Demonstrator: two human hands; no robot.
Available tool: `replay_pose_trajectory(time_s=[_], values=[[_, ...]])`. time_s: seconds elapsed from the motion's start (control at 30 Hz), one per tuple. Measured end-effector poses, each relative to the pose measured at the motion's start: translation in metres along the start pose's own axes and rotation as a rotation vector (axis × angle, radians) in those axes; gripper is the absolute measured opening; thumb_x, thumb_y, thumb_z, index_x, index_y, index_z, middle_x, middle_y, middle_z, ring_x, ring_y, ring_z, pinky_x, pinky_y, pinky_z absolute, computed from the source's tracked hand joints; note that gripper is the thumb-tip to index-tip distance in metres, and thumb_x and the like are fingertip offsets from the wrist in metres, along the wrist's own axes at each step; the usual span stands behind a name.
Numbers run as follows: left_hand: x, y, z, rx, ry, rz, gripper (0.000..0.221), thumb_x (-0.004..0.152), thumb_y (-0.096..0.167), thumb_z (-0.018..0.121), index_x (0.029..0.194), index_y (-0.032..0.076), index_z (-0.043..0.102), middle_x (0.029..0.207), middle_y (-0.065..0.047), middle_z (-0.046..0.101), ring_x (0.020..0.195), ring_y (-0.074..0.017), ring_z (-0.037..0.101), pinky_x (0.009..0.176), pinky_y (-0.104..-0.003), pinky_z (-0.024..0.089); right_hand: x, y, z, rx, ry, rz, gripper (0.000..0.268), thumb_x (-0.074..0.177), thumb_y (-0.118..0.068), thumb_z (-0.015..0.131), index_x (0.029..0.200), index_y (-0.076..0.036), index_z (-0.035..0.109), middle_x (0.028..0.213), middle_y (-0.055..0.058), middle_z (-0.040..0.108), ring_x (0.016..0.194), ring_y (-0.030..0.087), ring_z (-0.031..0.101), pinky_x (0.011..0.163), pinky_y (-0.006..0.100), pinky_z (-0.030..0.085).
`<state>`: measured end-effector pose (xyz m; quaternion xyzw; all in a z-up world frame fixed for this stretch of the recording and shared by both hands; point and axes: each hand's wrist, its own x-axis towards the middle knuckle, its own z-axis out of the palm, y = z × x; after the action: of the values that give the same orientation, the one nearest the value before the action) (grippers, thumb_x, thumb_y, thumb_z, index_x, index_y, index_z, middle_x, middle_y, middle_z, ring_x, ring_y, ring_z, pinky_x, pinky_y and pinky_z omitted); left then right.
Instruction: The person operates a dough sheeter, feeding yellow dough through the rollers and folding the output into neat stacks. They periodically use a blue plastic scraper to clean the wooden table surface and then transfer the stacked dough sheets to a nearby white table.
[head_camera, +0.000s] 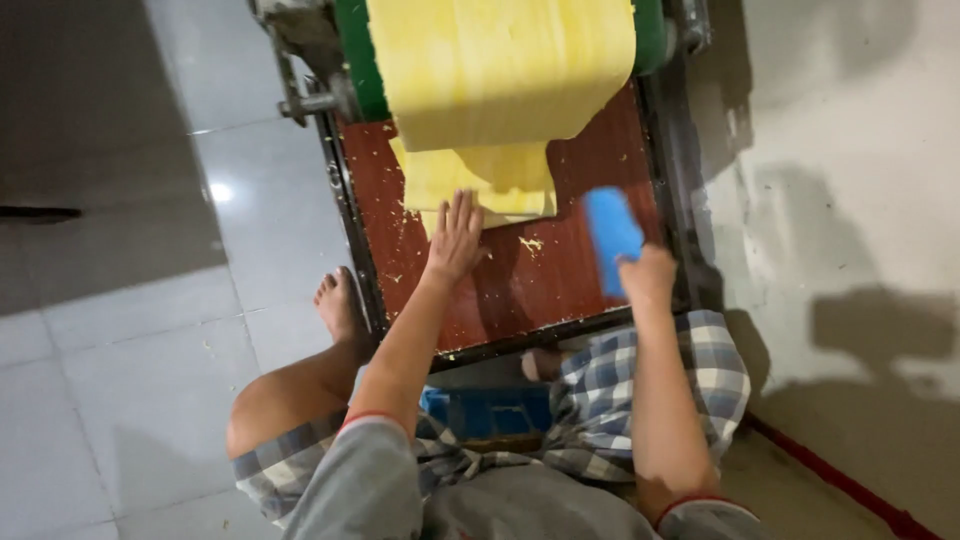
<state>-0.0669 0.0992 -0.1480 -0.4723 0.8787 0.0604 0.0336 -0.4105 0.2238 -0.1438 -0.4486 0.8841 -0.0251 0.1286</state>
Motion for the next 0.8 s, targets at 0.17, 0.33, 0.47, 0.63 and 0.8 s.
replay_pose_trajectory(time_s=[0.17, 0.33, 0.47, 0.63, 0.8], values=[[0.042, -0.014, 0.040, -0.156, 0.018, -0.034, 0.066, 0.102, 0.046, 0.059, 0.152, 0.011, 0.034, 0.154, -0.024, 0.045, 0.148, -0.0368, 0.039, 0.124, -0.055, 0.025, 0.035, 0.010, 0.011, 0.044, 0.138, 0.092, 0.026, 0.087, -0.022, 0.073, 0.097, 0.001, 0.075, 0.083, 0.024, 0.072, 0.084, 0.047, 0.073, 0.073, 0.055, 0.059], [0.042, -0.055, 0.095, -0.038, 0.423, 0.135, 0.057, 0.087, 0.045, 0.074, 0.138, 0.025, 0.061, 0.125, -0.011, 0.068, 0.127, -0.0328, 0.060, 0.110, -0.059, 0.041, 0.028, -0.008, 0.033, 0.005, 0.038, 0.098, 0.028, 0.089, -0.017, 0.066, 0.107, 0.001, 0.075, 0.086, 0.025, 0.071, 0.084, 0.049, 0.073, 0.071, 0.057, 0.060], [0.043, -0.025, 0.110, 0.059, 0.513, 0.153, 0.032, 0.094, 0.033, 0.065, 0.123, 0.018, 0.067, 0.104, -0.008, 0.073, 0.096, -0.0268, 0.074, 0.079, -0.040, 0.060, 0.019, -0.020, 0.023, 0.151, 0.088, 0.087, 0.039, 0.092, -0.006, 0.060, 0.130, -0.004, 0.069, 0.099, 0.030, 0.068, 0.097, 0.053, 0.069, 0.083, 0.059, 0.057], [0.044, 0.001, 0.081, 0.049, 0.483, 0.106, 0.044, 0.086, 0.035, 0.071, 0.123, 0.012, 0.067, 0.094, -0.012, 0.069, 0.087, -0.0336, 0.070, 0.083, -0.052, 0.056, 0.020, -0.026, 0.032, 0.272, 0.209, -0.019, 0.045, 0.094, -0.002, 0.057, 0.137, -0.012, 0.066, 0.104, 0.031, 0.066, 0.101, 0.055, 0.067, 0.087, 0.058, 0.056], [0.041, 0.014, 0.048, 0.126, 0.698, 0.199, 0.041, 0.101, 0.017, 0.050, 0.141, 0.017, 0.057, 0.087, -0.017, 0.053, 0.073, -0.0354, 0.059, 0.065, -0.049, 0.050, 0.017, -0.053, 0.027, 0.172, 0.359, -0.127, 0.055, 0.089, 0.003, 0.061, 0.142, -0.014, 0.061, 0.100, 0.025, 0.064, 0.094, 0.049, 0.070, 0.078, 0.055, 0.060]])
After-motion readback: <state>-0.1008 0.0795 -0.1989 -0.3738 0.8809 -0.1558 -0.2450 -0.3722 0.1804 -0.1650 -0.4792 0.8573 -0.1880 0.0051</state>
